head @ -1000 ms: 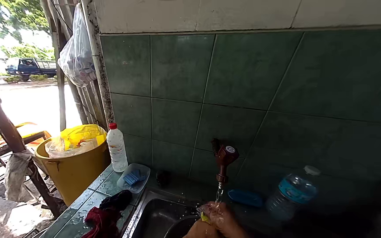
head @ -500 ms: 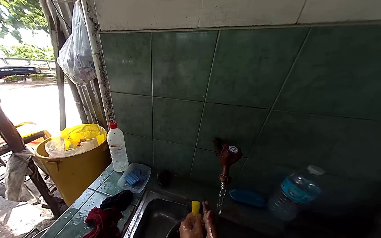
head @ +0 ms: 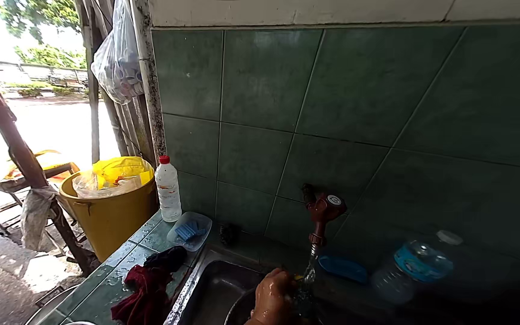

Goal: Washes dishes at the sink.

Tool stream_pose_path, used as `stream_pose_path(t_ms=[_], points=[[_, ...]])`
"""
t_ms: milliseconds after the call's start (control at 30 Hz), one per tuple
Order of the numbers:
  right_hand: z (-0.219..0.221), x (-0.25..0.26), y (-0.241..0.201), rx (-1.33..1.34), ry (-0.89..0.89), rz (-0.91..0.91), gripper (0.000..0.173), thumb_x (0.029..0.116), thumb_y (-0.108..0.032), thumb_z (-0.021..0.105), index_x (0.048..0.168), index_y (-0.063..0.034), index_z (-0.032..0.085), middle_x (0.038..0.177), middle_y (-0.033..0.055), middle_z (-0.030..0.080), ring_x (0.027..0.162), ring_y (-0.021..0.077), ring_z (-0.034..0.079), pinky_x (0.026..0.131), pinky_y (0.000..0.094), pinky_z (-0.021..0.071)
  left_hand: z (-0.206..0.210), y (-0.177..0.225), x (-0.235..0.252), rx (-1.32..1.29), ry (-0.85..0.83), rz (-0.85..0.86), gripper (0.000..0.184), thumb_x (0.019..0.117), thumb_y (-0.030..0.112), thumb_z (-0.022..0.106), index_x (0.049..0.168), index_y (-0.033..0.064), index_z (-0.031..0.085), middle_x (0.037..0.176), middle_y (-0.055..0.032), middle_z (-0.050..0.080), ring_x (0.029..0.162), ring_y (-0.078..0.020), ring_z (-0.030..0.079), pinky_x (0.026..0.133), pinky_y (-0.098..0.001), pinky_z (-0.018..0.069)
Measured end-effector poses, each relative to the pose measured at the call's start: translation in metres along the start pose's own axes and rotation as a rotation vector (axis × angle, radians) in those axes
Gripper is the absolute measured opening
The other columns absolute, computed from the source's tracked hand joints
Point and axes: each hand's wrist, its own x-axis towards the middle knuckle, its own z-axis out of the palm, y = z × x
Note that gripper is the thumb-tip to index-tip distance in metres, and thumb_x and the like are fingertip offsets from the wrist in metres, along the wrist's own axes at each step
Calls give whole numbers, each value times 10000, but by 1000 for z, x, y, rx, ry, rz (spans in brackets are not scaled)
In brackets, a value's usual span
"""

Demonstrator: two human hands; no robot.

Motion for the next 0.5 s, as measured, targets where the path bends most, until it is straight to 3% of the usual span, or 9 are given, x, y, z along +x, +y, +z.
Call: stream_pose_path(t_ms=[67, 100, 133, 200, 233, 300, 333, 433, 500], points=[[-6, 8, 6, -230, 34, -173, 169, 1074, -7, 332, 1130, -5, 491, 803, 87, 659, 657, 186, 684, 593, 374, 613, -10, 0, 5, 128, -94, -60, 281, 984, 70, 539, 1189, 54, 730, 1191, -151, 709, 1113, -308, 677, 979, -517, 521], [-11, 12, 8, -434, 51, -298, 174, 1037, 43, 397, 1176, 49, 502, 840, 102, 662, 678, 183, 691, 624, 366, 618, -15, -3, 7, 168, -128, -100, 296, 968, 55, 542, 1202, 65, 722, 1217, -144, 702, 1140, -305, 667, 997, -516, 512], [-16, 15, 6, -682, 61, -425, 276, 982, 69, 488, 1248, 132, 528, 959, 173, 671, 792, 218, 705, 731, 392, 621, -17, -8, 9, 192, -142, -147, 292, 975, 70, 535, 1205, 71, 715, 1226, -136, 699, 1156, -294, 660, 1013, -503, 504], [-19, 14, -2, -1040, 19, -628, 448, 861, 42, 616, 1284, 181, 568, 1124, 296, 694, 1050, 343, 705, 959, 499, 553, -18, -17, 10, 176, -93, -245, 294, 994, 81, 519, 1219, 55, 708, 1223, -149, 703, 1175, -298, 657, 1038, -497, 496], [-18, 13, -5, -1072, -29, -671, 542, 826, -11, 675, 1317, 176, 543, 1165, 290, 688, 1108, 334, 690, 998, 484, 535, -17, -22, 11, 142, -39, -298, 286, 1024, 113, 503, 1215, 41, 703, 1199, -159, 709, 1162, -296, 663, 1038, -493, 496], [-11, 12, -3, -853, -74, -647, 725, 759, -83, 739, 1382, 150, 450, 1232, 223, 652, 1140, 205, 669, 993, 340, 554, -14, -29, 12, 33, 88, -364, 279, 1050, 190, 524, 1168, 12, 703, 1108, -157, 727, 1086, -264, 688, 1008, -455, 511], [-7, 13, -1, -728, -41, -618, 759, 764, -78, 740, 1410, 143, 408, 1253, 220, 628, 1144, 193, 659, 985, 327, 557, -12, -30, 10, -35, 140, -377, 259, 1037, 204, 561, 1113, 2, 703, 1038, -145, 725, 1014, -238, 692, 963, -429, 524], [-3, 24, -1, -653, 154, -637, 662, 845, -27, 730, 1406, 128, 415, 1236, 252, 626, 1120, 254, 656, 983, 395, 549, -17, -34, -2, -130, 101, -345, 257, 997, 249, 610, 969, 21, 725, 895, -98, 714, 869, -183, 682, 854, -405, 538], [-6, 25, -12, -838, 115, -615, 645, 834, -13, 728, 1390, 109, 424, 1209, 269, 624, 1092, 308, 662, 961, 457, 551, -35, -35, -13, 52, 12, -282, 324, 1002, 329, 585, 998, 55, 759, 969, -98, 741, 959, -214, 700, 906, -452, 536]])
